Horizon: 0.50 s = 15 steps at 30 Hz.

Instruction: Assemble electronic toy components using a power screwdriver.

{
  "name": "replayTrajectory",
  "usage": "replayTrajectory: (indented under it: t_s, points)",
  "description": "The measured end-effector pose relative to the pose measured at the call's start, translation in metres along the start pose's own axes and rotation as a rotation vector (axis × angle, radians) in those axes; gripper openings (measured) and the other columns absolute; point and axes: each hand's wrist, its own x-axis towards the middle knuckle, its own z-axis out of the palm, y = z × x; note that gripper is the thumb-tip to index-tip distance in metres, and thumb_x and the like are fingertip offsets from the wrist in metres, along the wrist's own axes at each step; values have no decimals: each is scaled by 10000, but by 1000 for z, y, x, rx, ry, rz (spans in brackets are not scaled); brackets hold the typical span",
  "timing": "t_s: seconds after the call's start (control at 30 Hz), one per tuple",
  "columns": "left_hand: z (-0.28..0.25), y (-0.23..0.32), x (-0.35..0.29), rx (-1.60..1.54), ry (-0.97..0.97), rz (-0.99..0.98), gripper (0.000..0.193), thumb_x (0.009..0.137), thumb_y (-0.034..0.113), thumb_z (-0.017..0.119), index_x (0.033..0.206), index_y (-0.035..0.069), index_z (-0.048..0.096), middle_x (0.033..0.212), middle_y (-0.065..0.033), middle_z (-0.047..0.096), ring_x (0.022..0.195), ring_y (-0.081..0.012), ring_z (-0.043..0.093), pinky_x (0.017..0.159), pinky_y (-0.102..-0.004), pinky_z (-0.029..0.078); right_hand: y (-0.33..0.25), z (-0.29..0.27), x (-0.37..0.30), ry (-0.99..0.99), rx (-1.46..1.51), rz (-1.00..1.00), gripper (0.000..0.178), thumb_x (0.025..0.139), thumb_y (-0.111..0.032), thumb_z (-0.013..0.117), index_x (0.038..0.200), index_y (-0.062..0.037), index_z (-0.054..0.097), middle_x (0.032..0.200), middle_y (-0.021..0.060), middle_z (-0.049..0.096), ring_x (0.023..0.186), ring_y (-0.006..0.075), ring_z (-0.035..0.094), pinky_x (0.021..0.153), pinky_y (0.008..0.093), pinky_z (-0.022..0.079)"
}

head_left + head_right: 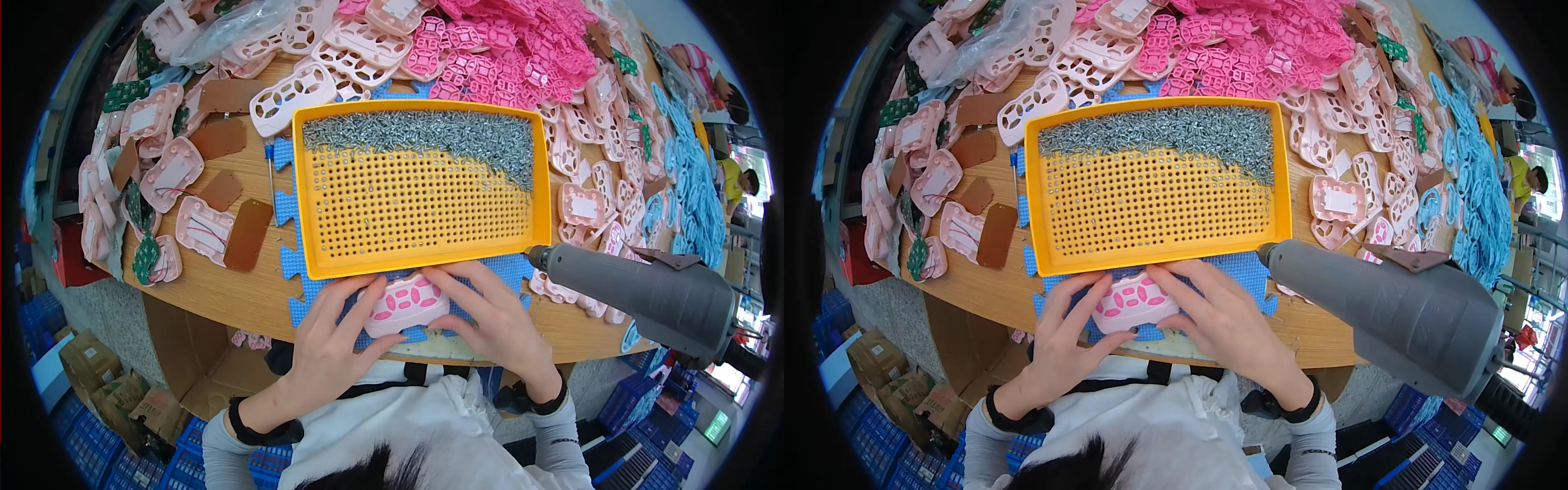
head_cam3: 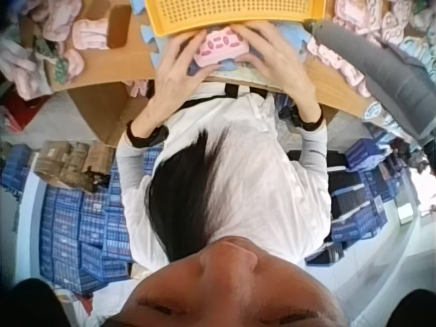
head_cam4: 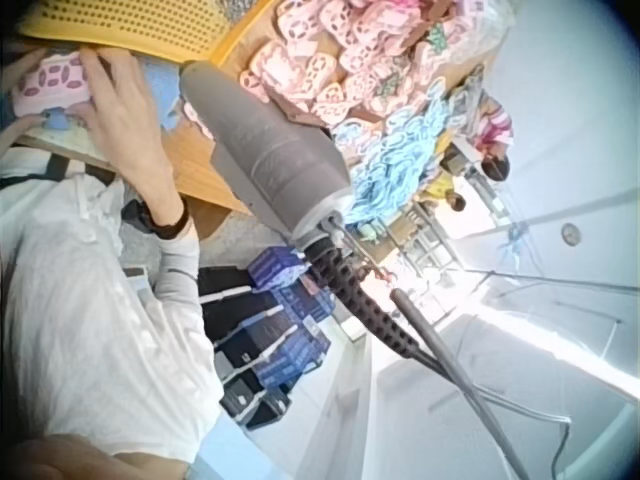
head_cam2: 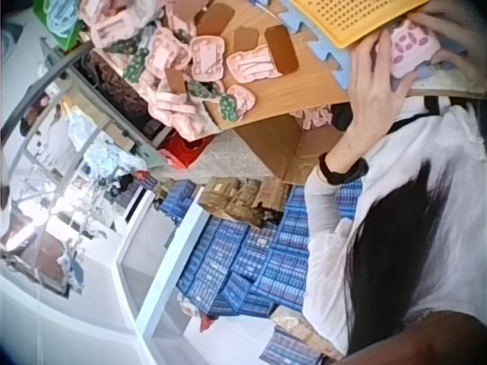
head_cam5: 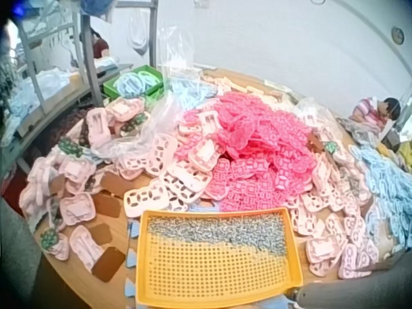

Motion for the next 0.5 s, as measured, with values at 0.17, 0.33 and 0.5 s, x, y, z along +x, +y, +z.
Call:
replayTrajectory:
  t_s: [0.17, 0.33, 0.5]
  points:
    - [-3, 4, 4, 28, -41, -29, 591, 610, 155, 808, 1132, -2, 580, 1038, -123, 531, 950, -295, 506, 812, -379, 438, 3, 6, -3, 25, 33, 35, 590, 640, -123, 743, 1193, -40, 555, 1157, 86, 548, 1028, 295, 555, 828, 371, 469]
    - [-1, 4, 5, -39, -44, -45, 553, 633, 121, 791, 1115, 0, 548, 1012, -121, 529, 956, -323, 495, 832, -401, 422, -2, 7, -2, 69, -166, 4, 593, 618, -128, 748, 1179, -57, 572, 1149, 73, 554, 1055, 285, 536, 845, 375, 440]
    - [8, -4, 2, -174, -34, 41, 565, 665, 78, 759, 1166, 1, 510, 1025, -133, 531, 965, -341, 501, 832, -408, 430, 0, 12, -6, 97, 86, 71, 509, 661, -107, 734, 1152, -80, 604, 1123, 84, 607, 1056, 270, 547, 877, 351, 424]
